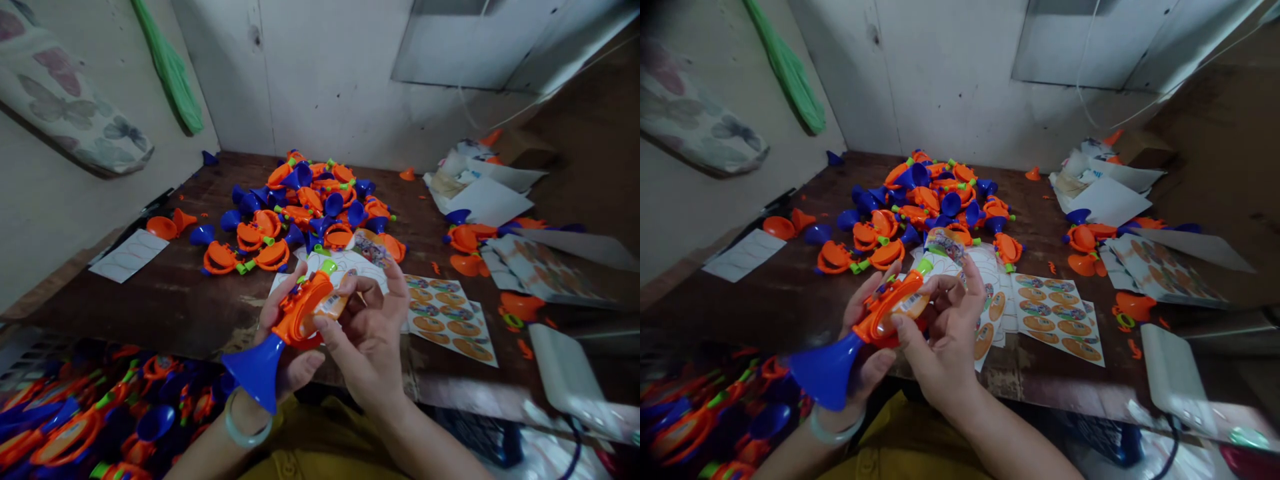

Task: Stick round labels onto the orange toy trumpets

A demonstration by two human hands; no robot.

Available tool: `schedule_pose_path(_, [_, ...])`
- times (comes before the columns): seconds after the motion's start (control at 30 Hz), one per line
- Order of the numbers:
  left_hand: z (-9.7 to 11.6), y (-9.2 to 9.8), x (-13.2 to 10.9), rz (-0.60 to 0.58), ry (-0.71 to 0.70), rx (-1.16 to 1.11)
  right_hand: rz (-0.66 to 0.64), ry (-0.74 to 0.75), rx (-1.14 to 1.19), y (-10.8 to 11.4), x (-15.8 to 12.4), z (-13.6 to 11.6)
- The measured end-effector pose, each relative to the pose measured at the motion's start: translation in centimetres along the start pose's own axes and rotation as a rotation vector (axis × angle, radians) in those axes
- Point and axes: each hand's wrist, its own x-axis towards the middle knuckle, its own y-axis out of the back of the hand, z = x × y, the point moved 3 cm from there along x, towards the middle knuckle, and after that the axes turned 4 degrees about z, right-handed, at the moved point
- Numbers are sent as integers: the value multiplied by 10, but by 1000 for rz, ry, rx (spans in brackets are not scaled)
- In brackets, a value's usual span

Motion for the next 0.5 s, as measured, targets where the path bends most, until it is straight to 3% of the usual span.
schedule_pose_path(0.1, [4, -2, 1, -46, -72, 3, -6, 11, 12, 0, -1, -1])
schedule_pose_path(0.5, [3, -4, 4, -9, -95, 65, -21, 81, -36, 0, 0, 2])
